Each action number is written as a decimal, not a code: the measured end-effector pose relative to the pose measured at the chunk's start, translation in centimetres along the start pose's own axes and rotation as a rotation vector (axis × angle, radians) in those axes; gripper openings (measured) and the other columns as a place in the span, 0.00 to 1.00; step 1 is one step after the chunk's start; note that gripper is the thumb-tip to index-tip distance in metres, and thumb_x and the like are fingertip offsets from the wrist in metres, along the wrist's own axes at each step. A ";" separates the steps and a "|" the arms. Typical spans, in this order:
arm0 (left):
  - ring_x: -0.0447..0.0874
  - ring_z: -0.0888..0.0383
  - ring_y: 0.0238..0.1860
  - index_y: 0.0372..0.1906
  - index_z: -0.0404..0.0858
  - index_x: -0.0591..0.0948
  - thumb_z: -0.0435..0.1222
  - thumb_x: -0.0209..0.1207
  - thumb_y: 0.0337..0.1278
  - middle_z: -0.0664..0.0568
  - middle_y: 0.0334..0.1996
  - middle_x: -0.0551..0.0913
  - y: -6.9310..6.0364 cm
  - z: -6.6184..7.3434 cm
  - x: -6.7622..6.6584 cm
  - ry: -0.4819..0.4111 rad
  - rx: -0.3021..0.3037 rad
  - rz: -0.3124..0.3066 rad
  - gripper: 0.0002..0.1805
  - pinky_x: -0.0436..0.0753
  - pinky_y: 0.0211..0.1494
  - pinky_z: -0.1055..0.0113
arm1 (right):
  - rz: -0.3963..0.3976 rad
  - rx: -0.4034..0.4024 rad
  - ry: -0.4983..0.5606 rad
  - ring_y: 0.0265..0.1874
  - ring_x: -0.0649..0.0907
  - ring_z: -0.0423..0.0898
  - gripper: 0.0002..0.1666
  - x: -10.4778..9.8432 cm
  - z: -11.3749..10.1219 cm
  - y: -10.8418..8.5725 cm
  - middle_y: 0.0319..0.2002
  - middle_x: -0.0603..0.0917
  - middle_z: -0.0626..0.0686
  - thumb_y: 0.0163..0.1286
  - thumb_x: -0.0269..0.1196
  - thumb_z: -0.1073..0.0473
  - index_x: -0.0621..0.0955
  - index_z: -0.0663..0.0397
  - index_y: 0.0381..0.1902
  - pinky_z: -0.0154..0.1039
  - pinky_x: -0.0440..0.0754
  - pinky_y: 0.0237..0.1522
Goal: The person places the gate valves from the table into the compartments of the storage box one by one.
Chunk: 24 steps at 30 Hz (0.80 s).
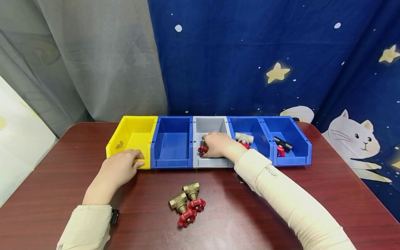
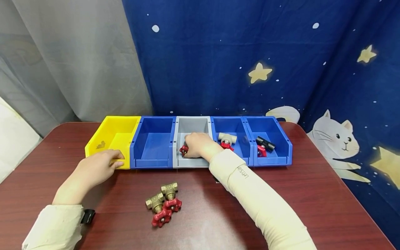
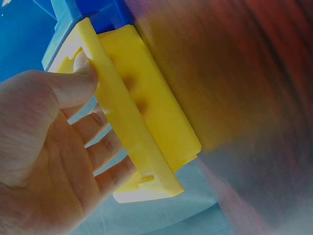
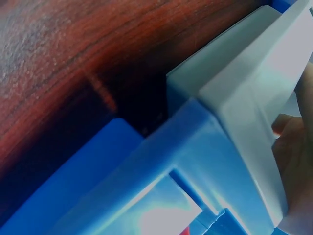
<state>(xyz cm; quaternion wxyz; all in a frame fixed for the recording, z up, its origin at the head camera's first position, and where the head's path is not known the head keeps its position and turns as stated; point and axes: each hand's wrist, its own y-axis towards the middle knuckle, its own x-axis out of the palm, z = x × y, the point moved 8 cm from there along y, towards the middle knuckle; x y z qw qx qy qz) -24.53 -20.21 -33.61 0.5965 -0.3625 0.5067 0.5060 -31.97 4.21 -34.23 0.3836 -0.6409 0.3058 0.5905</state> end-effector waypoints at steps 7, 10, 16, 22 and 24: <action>0.77 0.50 0.34 0.40 0.40 0.83 0.40 0.64 0.62 0.51 0.32 0.82 0.0 0.1 0.0 -0.001 0.001 -0.002 0.08 0.78 0.41 0.46 | 0.008 -0.007 -0.012 0.45 0.83 0.51 0.29 0.0 -0.2 -0.1 0.41 0.84 0.53 0.58 0.71 0.41 0.81 0.54 0.50 0.53 0.81 0.46; 0.77 0.50 0.33 0.40 0.40 0.82 0.40 0.64 0.62 0.51 0.32 0.81 0.0 0.1 0.0 0.000 -0.001 -0.002 0.08 0.78 0.41 0.47 | 0.012 -0.010 -0.019 0.46 0.83 0.52 0.30 0.0 -0.2 -0.2 0.43 0.84 0.54 0.59 0.71 0.42 0.81 0.54 0.51 0.54 0.81 0.47; 0.77 0.50 0.34 0.40 0.40 0.83 0.40 0.64 0.62 0.51 0.32 0.81 -0.1 0.0 -0.1 0.000 -0.003 -0.001 0.08 0.78 0.40 0.46 | 0.015 -0.010 -0.026 0.50 0.82 0.52 0.33 -0.1 -0.3 -0.2 0.49 0.84 0.55 0.59 0.71 0.41 0.79 0.55 0.56 0.55 0.80 0.49; 0.77 0.50 0.34 0.40 0.40 0.83 0.40 0.64 0.62 0.51 0.32 0.82 0.0 0.0 0.0 -0.004 0.001 0.003 0.08 0.78 0.41 0.46 | 0.029 -0.002 0.000 0.55 0.80 0.52 0.37 -0.6 -0.5 -0.9 0.56 0.82 0.54 0.62 0.69 0.41 0.77 0.54 0.63 0.55 0.79 0.53; 0.77 0.50 0.34 0.40 0.40 0.83 0.40 0.64 0.62 0.51 0.32 0.82 -0.1 0.0 -0.1 -0.006 -0.001 0.001 0.07 0.78 0.41 0.46 | 0.047 -0.005 0.003 0.57 0.80 0.53 0.36 -0.8 -0.6 -1.3 0.59 0.80 0.55 0.65 0.67 0.41 0.76 0.55 0.64 0.55 0.78 0.55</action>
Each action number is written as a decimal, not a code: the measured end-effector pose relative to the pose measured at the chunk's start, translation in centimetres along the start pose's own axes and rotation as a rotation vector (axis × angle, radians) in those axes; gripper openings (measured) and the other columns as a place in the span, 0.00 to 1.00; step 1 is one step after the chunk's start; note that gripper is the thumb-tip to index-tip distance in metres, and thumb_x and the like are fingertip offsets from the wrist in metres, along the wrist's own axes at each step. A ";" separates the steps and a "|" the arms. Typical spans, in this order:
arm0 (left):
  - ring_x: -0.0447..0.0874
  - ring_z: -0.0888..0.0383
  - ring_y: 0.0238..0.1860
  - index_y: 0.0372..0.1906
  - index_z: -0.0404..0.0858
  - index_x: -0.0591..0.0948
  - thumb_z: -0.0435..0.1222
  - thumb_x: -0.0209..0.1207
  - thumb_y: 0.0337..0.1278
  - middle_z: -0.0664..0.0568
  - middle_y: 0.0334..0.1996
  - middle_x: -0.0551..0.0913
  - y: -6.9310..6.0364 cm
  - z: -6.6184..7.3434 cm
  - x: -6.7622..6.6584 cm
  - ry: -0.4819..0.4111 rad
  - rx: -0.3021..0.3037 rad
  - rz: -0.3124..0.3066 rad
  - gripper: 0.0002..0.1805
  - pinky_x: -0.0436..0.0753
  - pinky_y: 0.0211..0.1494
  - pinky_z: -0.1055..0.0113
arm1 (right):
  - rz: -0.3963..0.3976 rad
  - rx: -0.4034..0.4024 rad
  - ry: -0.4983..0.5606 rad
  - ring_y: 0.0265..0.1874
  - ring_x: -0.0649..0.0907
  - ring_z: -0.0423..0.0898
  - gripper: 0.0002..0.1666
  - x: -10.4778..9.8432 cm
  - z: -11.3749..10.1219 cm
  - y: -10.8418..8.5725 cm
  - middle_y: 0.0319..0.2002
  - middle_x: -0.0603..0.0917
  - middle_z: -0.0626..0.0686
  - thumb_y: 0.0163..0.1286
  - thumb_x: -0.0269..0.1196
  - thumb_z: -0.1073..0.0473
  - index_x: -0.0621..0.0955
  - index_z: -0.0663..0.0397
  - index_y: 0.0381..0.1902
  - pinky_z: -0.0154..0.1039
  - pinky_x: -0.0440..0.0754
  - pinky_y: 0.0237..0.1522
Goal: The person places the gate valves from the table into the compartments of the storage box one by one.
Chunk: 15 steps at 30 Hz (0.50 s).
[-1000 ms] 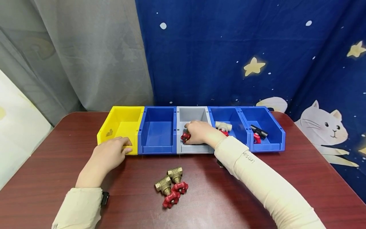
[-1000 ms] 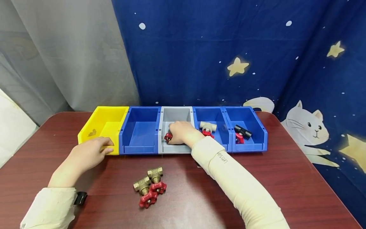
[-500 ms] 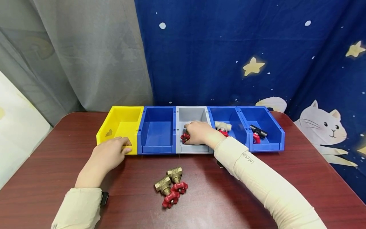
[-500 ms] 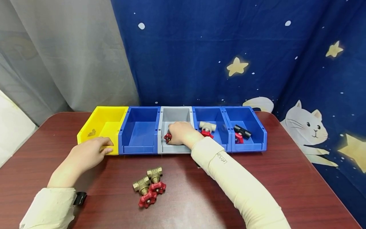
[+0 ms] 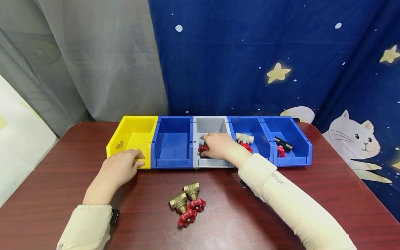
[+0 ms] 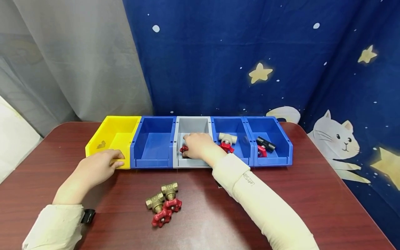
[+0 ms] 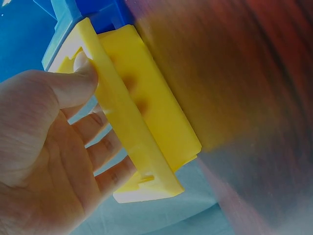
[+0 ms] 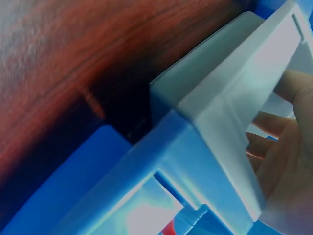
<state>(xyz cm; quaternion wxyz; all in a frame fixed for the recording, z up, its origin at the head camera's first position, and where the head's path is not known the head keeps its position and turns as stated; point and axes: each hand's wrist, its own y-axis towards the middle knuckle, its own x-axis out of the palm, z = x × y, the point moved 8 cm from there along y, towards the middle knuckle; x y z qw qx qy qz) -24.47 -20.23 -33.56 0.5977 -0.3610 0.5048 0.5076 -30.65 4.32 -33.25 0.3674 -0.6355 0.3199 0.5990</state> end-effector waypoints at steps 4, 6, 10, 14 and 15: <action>0.77 0.50 0.34 0.40 0.41 0.83 0.40 0.64 0.63 0.51 0.33 0.82 -0.1 0.0 -0.1 0.000 0.000 0.000 0.07 0.78 0.40 0.46 | 0.060 -0.009 -0.002 0.58 0.79 0.54 0.31 -0.7 -0.3 -1.0 0.61 0.79 0.56 0.70 0.63 0.43 0.77 0.54 0.64 0.54 0.77 0.57; 0.78 0.50 0.34 0.40 0.41 0.83 0.40 0.64 0.63 0.51 0.33 0.82 -0.1 0.0 -0.1 0.003 -0.001 0.001 0.07 0.78 0.41 0.46 | 0.091 -0.014 0.004 0.59 0.79 0.54 0.30 -1.1 -0.5 -1.6 0.61 0.79 0.56 0.71 0.62 0.44 0.77 0.54 0.64 0.53 0.77 0.58; 0.78 0.50 0.34 0.40 0.41 0.83 0.40 0.64 0.63 0.51 0.33 0.82 -0.1 0.0 0.0 0.008 -0.003 0.000 0.08 0.78 0.41 0.46 | 0.158 -0.022 0.020 0.58 0.80 0.53 0.28 -1.8 -0.6 -3.0 0.59 0.81 0.54 0.71 0.62 0.44 0.78 0.54 0.63 0.52 0.77 0.57; 0.77 0.50 0.34 0.41 0.40 0.83 0.40 0.64 0.62 0.51 0.33 0.82 0.0 0.0 0.0 0.009 -0.003 -0.002 0.08 0.78 0.42 0.46 | 0.276 -0.024 0.051 0.53 0.83 0.51 0.24 -2.7 -0.6 -4.8 0.54 0.84 0.52 0.71 0.63 0.46 0.81 0.52 0.59 0.50 0.81 0.52; 0.77 0.50 0.34 0.41 0.40 0.83 0.40 0.65 0.62 0.51 0.33 0.82 0.0 0.1 0.0 0.009 -0.001 -0.002 0.09 0.78 0.42 0.46 | 0.307 -0.023 0.063 0.52 0.83 0.51 0.23 -2.9 -0.6 -5.4 0.54 0.84 0.52 0.71 0.63 0.47 0.81 0.51 0.58 0.50 0.81 0.51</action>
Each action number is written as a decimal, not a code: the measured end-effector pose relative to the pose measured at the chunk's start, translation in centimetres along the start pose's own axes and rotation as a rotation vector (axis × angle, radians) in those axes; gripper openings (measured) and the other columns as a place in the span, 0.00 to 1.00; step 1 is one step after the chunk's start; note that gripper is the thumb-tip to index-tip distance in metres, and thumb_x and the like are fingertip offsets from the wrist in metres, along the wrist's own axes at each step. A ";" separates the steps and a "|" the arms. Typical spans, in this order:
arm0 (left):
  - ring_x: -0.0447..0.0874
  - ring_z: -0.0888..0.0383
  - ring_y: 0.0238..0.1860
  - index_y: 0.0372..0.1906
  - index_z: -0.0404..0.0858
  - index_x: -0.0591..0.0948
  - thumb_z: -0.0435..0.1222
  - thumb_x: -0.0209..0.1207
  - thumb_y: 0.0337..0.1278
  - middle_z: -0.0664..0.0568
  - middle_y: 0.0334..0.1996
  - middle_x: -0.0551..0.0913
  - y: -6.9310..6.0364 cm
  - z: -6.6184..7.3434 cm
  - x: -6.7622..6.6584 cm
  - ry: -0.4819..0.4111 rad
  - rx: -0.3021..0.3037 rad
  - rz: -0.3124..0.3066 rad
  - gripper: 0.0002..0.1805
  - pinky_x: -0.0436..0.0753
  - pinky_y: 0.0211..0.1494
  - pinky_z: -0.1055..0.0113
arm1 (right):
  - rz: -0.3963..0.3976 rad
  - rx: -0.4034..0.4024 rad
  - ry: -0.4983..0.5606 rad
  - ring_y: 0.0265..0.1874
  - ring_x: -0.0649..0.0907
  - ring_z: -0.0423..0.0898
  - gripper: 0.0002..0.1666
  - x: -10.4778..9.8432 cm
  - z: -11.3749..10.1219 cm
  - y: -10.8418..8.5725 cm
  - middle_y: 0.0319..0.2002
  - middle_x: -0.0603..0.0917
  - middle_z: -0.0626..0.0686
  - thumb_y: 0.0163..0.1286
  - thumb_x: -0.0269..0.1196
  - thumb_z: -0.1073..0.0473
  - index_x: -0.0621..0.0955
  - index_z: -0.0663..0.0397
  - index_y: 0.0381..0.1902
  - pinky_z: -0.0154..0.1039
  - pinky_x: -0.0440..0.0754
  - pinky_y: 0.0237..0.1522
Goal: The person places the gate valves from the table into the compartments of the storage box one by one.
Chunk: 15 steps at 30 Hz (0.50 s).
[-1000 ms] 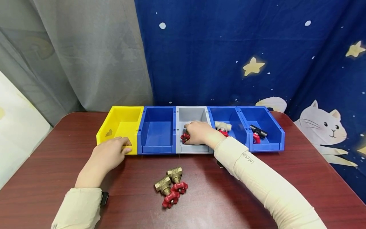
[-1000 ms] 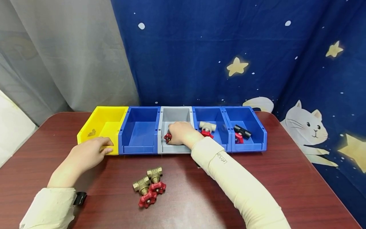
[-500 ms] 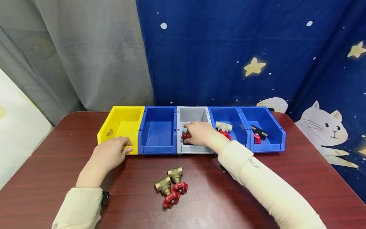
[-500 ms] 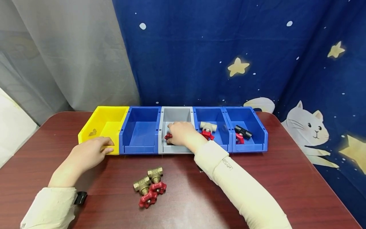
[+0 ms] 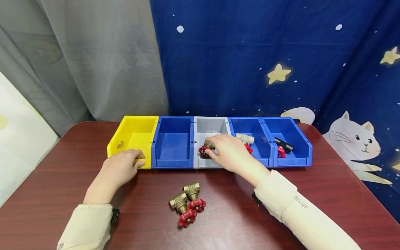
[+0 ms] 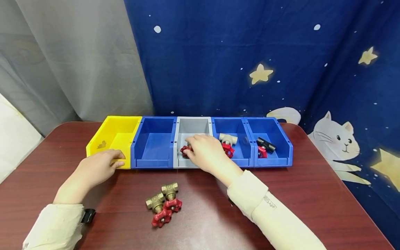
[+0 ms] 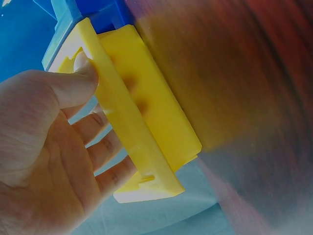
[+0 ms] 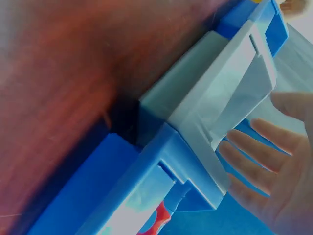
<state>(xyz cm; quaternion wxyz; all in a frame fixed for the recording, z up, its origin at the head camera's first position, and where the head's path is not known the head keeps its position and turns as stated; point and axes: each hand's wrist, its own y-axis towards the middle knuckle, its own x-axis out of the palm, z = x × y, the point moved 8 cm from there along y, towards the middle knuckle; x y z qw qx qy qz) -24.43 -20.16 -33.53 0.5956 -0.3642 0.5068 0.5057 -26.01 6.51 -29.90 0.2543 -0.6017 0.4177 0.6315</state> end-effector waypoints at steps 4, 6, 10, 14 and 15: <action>0.77 0.50 0.34 0.41 0.39 0.82 0.40 0.65 0.62 0.51 0.32 0.81 0.0 0.0 0.1 0.001 -0.006 -0.006 0.09 0.78 0.43 0.47 | 0.088 0.007 0.030 0.52 0.83 0.51 0.20 -1.4 -0.1 -1.7 0.53 0.85 0.51 0.71 0.63 0.48 0.82 0.49 0.57 0.51 0.82 0.50; 0.77 0.50 0.34 0.41 0.39 0.82 0.40 0.65 0.62 0.51 0.32 0.81 -0.1 0.0 0.1 0.001 -0.009 -0.010 0.09 0.78 0.43 0.47 | 0.117 0.011 0.033 0.53 0.83 0.52 0.21 -2.0 0.0 -2.5 0.53 0.85 0.51 0.71 0.63 0.48 0.82 0.49 0.57 0.51 0.81 0.51; 0.77 0.50 0.34 0.42 0.39 0.83 0.40 0.64 0.63 0.51 0.32 0.81 -0.1 0.1 0.1 -0.001 -0.010 -0.014 0.09 0.78 0.43 0.47 | 0.162 0.023 0.038 0.52 0.84 0.51 0.20 -3.0 0.6 -4.2 0.51 0.86 0.52 0.70 0.64 0.48 0.83 0.49 0.56 0.52 0.82 0.50; 0.76 0.50 0.34 0.42 0.39 0.83 0.41 0.64 0.63 0.51 0.32 0.80 -0.1 0.1 0.1 0.001 -0.014 -0.016 0.10 0.78 0.43 0.47 | 0.225 0.000 0.045 0.53 0.83 0.53 0.18 -3.9 1.2 -5.6 0.49 0.87 0.52 0.69 0.65 0.50 0.84 0.49 0.54 0.53 0.81 0.52; 0.77 0.50 0.34 0.42 0.39 0.83 0.40 0.64 0.63 0.51 0.32 0.80 -0.1 0.1 0.1 0.002 -0.014 -0.014 0.10 0.78 0.43 0.47 | 0.247 -0.012 0.047 0.54 0.83 0.54 0.18 -4.1 1.4 -6.0 0.49 0.87 0.53 0.69 0.65 0.50 0.85 0.49 0.53 0.55 0.80 0.53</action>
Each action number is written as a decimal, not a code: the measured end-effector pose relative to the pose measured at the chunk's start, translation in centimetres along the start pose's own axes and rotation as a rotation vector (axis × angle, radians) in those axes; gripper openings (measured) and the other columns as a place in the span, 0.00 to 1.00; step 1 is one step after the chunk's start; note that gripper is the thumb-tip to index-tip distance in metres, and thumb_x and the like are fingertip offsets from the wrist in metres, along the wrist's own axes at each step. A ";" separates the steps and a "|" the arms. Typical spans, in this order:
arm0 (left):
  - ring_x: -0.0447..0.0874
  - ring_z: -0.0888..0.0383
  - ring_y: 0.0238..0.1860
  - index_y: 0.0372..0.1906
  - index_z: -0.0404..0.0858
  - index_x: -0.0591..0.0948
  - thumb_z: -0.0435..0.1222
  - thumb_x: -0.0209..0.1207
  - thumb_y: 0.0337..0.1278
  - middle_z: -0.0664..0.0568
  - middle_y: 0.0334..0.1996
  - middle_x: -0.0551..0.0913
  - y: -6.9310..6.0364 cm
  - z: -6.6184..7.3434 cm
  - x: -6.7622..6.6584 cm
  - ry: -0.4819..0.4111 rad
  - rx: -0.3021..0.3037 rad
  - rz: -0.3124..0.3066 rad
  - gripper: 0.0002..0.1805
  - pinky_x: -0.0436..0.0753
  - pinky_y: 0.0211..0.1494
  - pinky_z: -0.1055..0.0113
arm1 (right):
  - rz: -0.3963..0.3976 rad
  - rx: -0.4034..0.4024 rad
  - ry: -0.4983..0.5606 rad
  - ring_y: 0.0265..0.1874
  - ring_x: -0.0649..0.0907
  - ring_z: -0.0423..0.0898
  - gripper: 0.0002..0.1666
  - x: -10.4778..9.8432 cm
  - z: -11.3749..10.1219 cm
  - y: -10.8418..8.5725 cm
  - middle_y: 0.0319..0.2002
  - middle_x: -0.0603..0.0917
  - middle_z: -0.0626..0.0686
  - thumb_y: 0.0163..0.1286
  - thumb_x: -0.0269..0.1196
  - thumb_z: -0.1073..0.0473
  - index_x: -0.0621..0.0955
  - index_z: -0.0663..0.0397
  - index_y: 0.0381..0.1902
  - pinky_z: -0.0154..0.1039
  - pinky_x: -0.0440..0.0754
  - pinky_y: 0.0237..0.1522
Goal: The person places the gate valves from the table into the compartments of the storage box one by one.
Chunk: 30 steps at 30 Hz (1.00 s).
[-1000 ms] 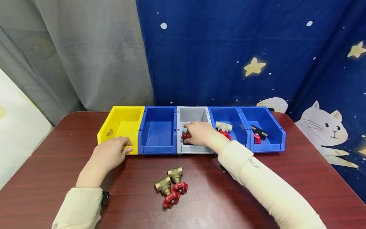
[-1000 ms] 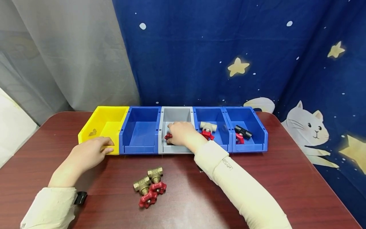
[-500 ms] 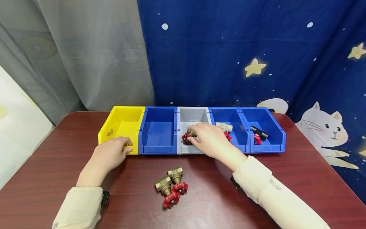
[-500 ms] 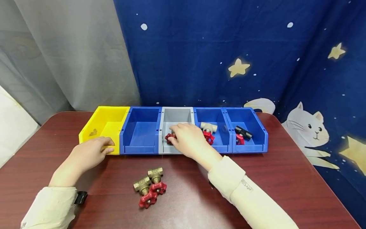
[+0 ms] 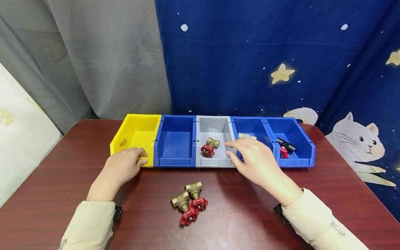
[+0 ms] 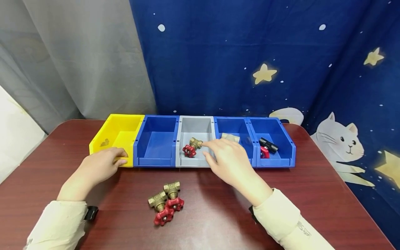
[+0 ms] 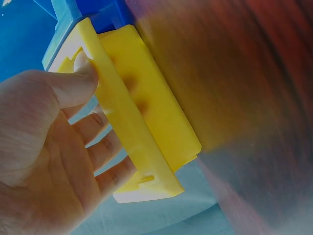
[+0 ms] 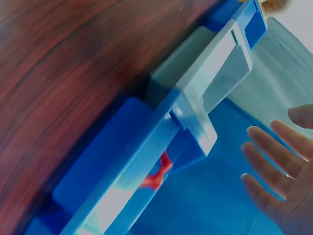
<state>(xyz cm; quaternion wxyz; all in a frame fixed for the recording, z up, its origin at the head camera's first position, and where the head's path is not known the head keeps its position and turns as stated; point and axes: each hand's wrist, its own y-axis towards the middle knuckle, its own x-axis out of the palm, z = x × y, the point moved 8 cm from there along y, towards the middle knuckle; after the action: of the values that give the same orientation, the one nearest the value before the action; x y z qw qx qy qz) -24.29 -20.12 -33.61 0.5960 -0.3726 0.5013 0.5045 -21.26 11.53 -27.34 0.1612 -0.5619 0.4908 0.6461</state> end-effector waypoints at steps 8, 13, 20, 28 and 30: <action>0.77 0.50 0.34 0.42 0.38 0.83 0.41 0.64 0.63 0.50 0.32 0.81 0.0 -0.1 0.0 0.002 0.000 0.007 0.10 0.78 0.43 0.47 | 0.155 -0.044 -0.019 0.47 0.85 0.52 0.18 -3.3 1.7 -1.4 0.48 0.87 0.53 0.65 0.69 0.53 0.86 0.48 0.52 0.53 0.82 0.47; 0.76 0.50 0.34 0.42 0.38 0.83 0.41 0.64 0.63 0.50 0.32 0.81 0.1 -0.1 0.1 0.001 -0.004 0.007 0.10 0.78 0.43 0.48 | 0.159 0.060 -0.044 0.44 0.85 0.52 0.17 -5.0 3.9 -2.3 0.44 0.88 0.53 0.65 0.69 0.54 0.86 0.49 0.51 0.53 0.82 0.44; 0.76 0.50 0.34 0.42 0.38 0.83 0.41 0.64 0.63 0.50 0.32 0.80 0.0 -0.2 0.1 0.003 -0.010 0.002 0.10 0.78 0.44 0.47 | 0.131 0.192 -0.062 0.47 0.84 0.56 0.16 -6.2 7.2 -3.6 0.48 0.86 0.56 0.67 0.67 0.52 0.85 0.49 0.51 0.57 0.81 0.40; 0.76 0.50 0.34 0.43 0.38 0.83 0.41 0.64 0.63 0.50 0.31 0.80 0.0 -0.1 0.1 0.003 -0.010 0.001 0.11 0.79 0.44 0.47 | 0.042 0.352 -0.029 0.46 0.81 0.63 0.21 -6.5 11.3 -5.2 0.52 0.83 0.63 0.71 0.63 0.45 0.83 0.51 0.55 0.63 0.76 0.39; 0.76 0.50 0.34 0.43 0.38 0.83 0.41 0.64 0.63 0.50 0.32 0.80 0.0 -0.1 0.1 0.002 -0.009 0.002 0.11 0.79 0.44 0.47 | 0.004 0.385 -0.021 0.48 0.80 0.64 0.24 -6.3 12.2 -5.5 0.53 0.82 0.64 0.72 0.61 0.43 0.83 0.52 0.56 0.65 0.75 0.41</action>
<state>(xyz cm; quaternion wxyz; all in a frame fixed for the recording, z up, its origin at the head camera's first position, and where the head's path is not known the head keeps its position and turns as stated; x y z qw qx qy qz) -24.32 -20.21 -33.74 0.5933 -0.3753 0.4999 0.5073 -21.98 26.23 -25.63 0.2696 -0.5128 0.6048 0.5464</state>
